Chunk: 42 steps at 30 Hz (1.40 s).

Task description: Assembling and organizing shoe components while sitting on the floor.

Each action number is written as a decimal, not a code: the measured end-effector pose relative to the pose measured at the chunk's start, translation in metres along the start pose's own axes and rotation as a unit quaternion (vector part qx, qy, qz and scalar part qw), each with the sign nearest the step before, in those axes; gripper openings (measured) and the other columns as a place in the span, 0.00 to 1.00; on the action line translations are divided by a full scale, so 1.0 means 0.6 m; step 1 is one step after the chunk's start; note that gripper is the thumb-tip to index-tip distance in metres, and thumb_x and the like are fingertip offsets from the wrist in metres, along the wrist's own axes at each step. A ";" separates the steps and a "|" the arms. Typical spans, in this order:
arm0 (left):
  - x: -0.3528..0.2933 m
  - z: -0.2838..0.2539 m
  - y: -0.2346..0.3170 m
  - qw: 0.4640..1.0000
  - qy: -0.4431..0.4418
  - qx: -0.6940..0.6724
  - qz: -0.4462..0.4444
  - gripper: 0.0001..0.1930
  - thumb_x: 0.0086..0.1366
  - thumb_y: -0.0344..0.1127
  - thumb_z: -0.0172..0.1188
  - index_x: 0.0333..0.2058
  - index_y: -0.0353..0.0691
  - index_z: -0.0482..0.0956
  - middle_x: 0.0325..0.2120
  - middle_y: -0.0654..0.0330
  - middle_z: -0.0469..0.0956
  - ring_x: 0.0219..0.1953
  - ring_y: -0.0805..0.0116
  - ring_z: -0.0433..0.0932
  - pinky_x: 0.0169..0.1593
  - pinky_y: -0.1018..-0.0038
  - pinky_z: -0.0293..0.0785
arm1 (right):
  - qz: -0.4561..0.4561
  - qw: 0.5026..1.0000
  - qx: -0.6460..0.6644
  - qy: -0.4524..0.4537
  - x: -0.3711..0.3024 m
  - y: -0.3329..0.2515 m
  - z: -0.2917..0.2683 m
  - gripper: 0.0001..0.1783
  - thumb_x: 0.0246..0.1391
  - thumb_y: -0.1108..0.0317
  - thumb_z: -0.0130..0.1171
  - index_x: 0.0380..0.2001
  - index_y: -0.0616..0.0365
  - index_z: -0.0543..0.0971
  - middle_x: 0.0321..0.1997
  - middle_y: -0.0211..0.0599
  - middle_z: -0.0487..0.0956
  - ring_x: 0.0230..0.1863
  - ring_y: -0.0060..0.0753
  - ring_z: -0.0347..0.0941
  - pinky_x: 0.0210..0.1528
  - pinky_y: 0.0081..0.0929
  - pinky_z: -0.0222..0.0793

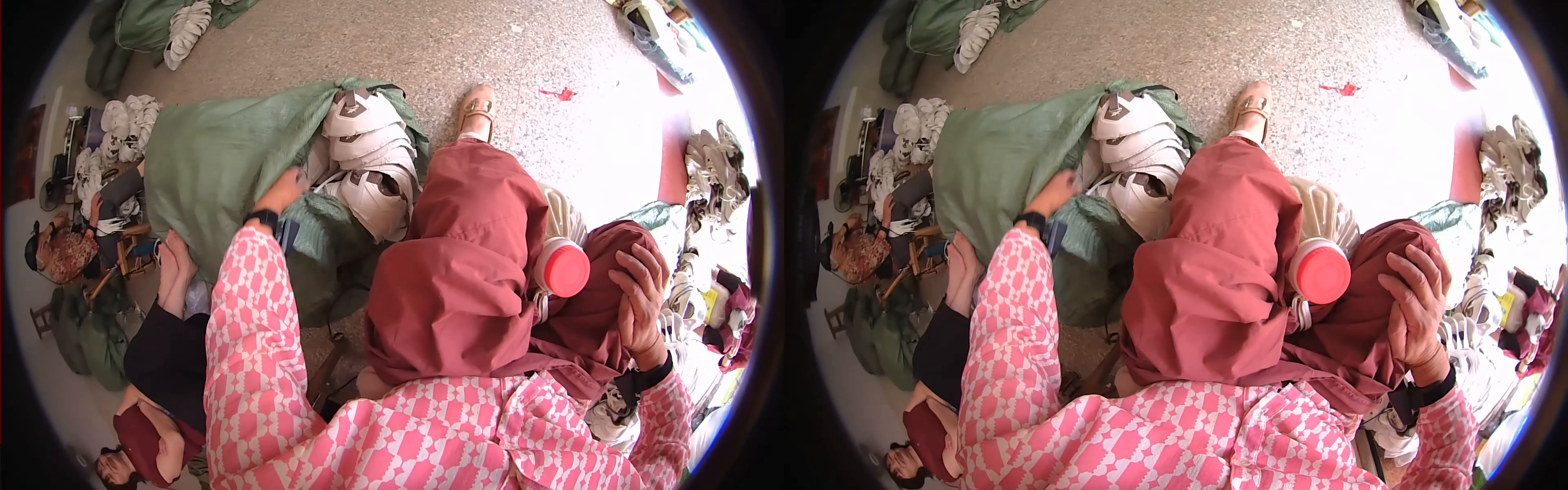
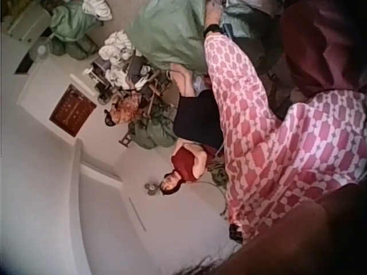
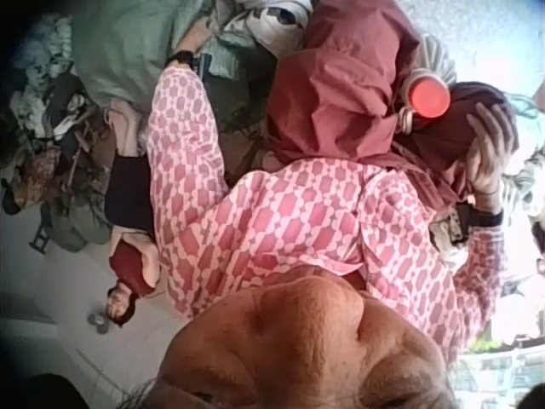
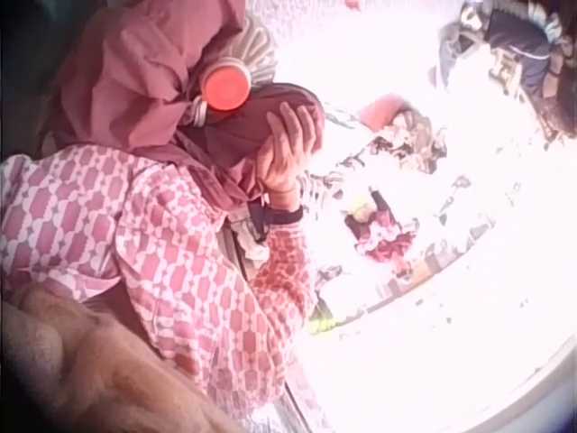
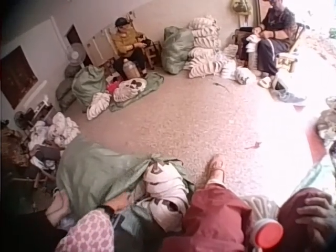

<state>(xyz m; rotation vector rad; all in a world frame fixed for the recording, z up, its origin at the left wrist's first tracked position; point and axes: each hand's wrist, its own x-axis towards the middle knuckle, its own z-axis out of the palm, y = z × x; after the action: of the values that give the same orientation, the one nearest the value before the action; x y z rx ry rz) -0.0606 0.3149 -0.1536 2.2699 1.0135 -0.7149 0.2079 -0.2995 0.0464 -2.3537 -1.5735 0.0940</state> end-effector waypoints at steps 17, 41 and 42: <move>-0.017 0.057 -0.038 0.988 0.099 -0.026 0.117 0.28 0.52 0.22 0.54 0.55 0.32 0.67 0.52 0.42 0.71 0.56 0.48 0.69 0.60 0.64 0.64 | -0.002 1.000 0.004 0.027 -0.005 -0.004 -0.003 0.15 0.52 0.67 0.44 0.35 0.60 0.79 0.50 0.42 0.76 0.59 0.49 0.65 0.65 0.49 0.49; -0.230 0.134 0.150 0.985 0.132 -0.066 0.088 0.21 0.55 0.27 0.50 0.50 0.43 0.73 0.36 0.41 0.78 0.42 0.39 0.75 0.45 0.55 0.70 | -0.001 0.996 0.049 0.074 -0.008 0.001 -0.005 0.13 0.45 0.72 0.49 0.34 0.60 0.79 0.48 0.40 0.77 0.57 0.46 0.67 0.65 0.48 0.51; -0.258 0.117 0.168 0.983 0.134 -0.070 0.100 0.22 0.54 0.26 0.51 0.50 0.42 0.74 0.35 0.42 0.78 0.41 0.40 0.76 0.44 0.56 0.71 | 0.000 0.995 0.048 0.084 -0.010 0.001 -0.005 0.13 0.45 0.72 0.49 0.34 0.60 0.79 0.48 0.40 0.77 0.57 0.46 0.67 0.65 0.48 0.51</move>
<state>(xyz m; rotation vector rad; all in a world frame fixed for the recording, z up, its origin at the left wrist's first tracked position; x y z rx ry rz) -0.0877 0.1355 -0.0754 2.3414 0.9036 -0.2493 0.2066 -0.3059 0.0485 -2.2254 -1.4555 -0.0267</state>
